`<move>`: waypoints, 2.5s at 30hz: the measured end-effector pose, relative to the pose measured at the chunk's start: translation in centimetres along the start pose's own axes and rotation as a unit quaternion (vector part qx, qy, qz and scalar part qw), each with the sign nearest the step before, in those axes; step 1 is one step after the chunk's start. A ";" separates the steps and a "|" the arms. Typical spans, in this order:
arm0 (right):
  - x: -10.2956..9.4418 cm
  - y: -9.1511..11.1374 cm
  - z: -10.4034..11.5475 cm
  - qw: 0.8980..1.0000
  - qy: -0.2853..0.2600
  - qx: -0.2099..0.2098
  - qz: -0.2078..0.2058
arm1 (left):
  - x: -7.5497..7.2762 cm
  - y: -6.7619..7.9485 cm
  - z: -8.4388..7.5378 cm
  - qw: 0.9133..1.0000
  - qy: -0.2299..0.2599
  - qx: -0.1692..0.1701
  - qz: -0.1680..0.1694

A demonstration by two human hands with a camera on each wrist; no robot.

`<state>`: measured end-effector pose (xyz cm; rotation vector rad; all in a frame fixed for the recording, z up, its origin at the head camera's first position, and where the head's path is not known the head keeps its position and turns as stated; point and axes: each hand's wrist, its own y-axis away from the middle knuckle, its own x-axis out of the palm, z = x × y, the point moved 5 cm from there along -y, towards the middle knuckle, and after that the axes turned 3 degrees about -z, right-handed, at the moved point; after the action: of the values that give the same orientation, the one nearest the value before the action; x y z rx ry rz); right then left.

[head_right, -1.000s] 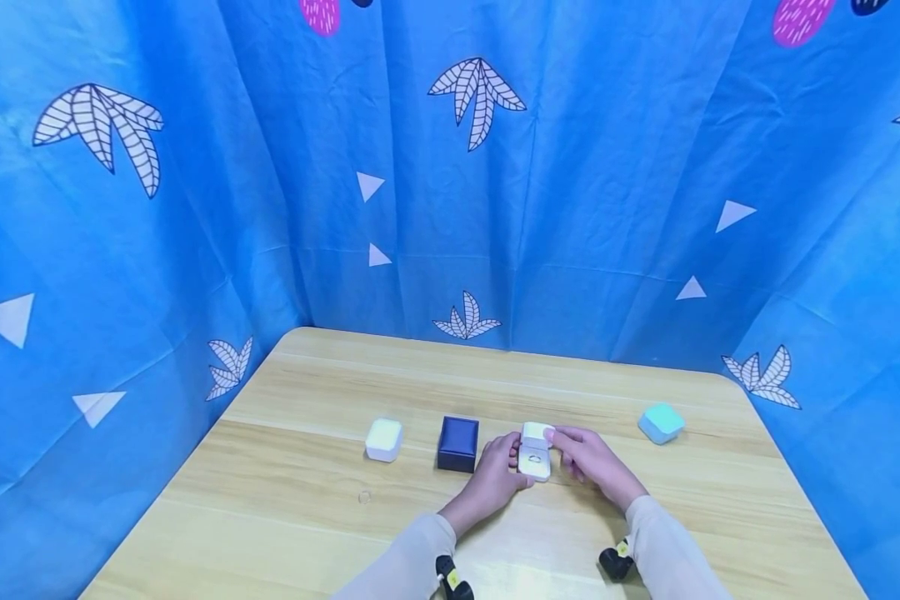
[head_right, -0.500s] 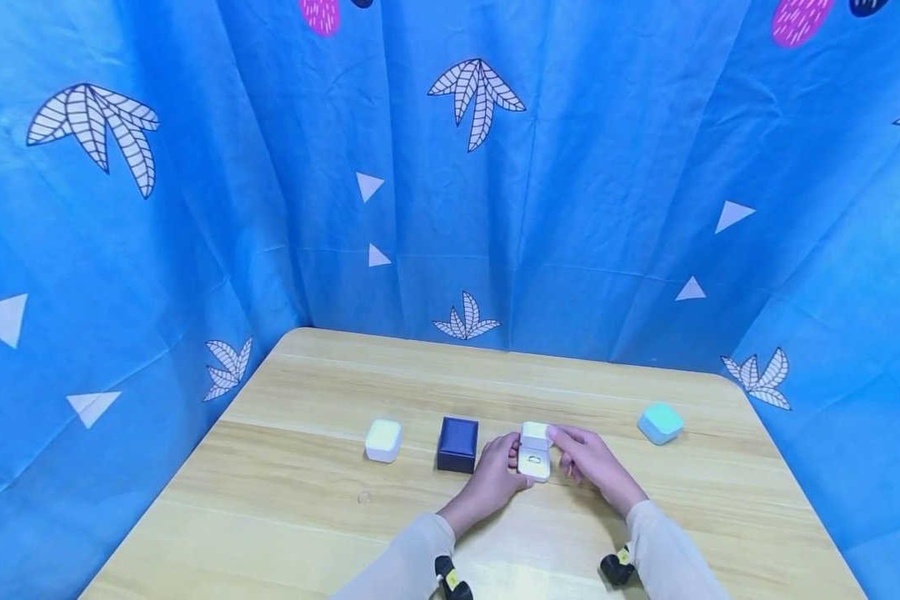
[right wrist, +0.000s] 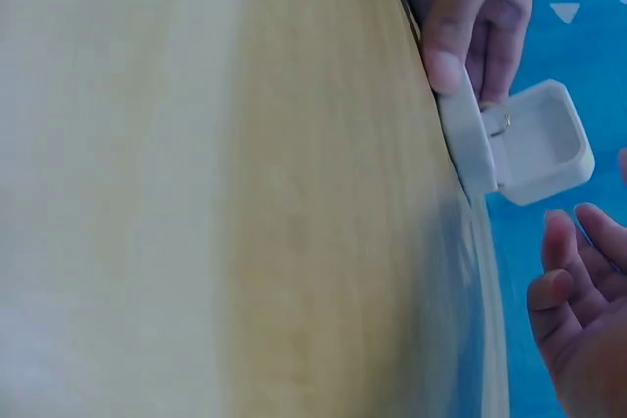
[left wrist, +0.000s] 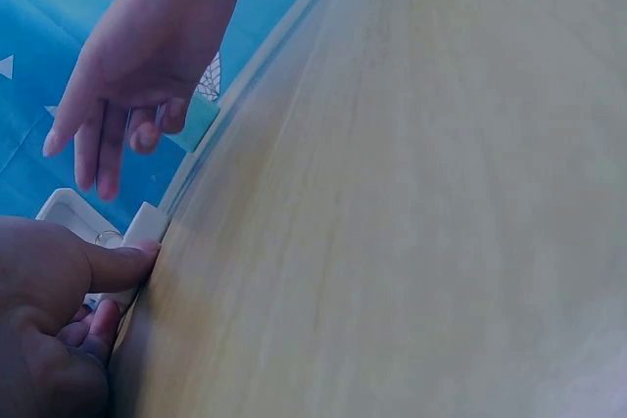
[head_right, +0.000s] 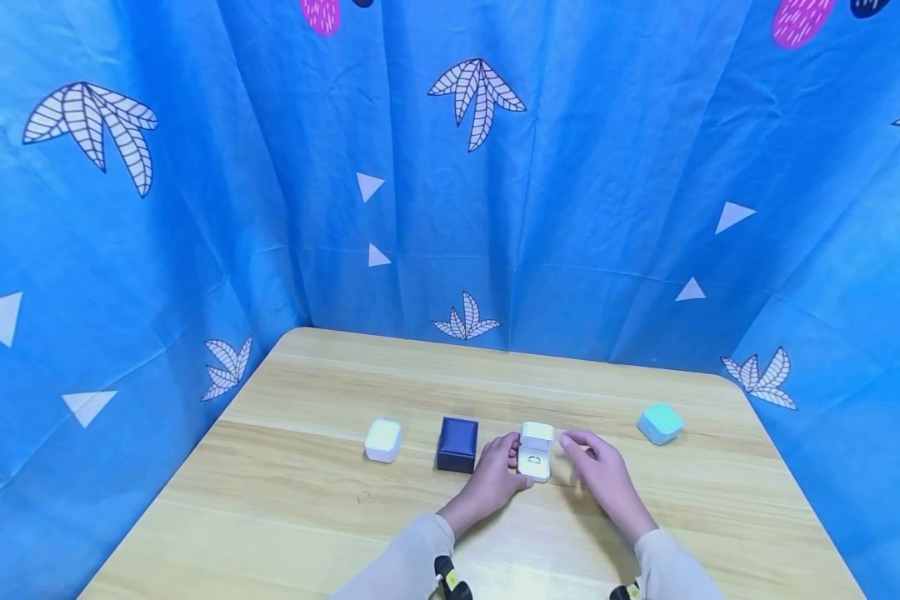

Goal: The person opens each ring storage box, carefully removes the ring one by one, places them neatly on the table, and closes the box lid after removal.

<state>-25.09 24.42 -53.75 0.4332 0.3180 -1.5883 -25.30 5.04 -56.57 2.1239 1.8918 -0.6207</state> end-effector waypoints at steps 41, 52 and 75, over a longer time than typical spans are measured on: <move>4.3 0.4 1.0 0.997 0.055 -0.052 -0.008 | -0.1 0.1 -0.1 0.999 -0.046 0.002 -0.002; 4.2 0.4 0.9 1.000 0.018 -0.022 -0.005 | -0.2 0.1 -0.1 0.998 -0.059 0.001 -0.001; 4.3 0.3 0.3 0.997 -0.069 0.029 -0.016 | -0.3 0.3 -0.4 0.999 -0.042 -0.002 0.000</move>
<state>-24.96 20.49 -55.43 0.3615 0.1746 -1.6535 -25.01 4.91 -56.12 2.0616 1.8472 -0.6946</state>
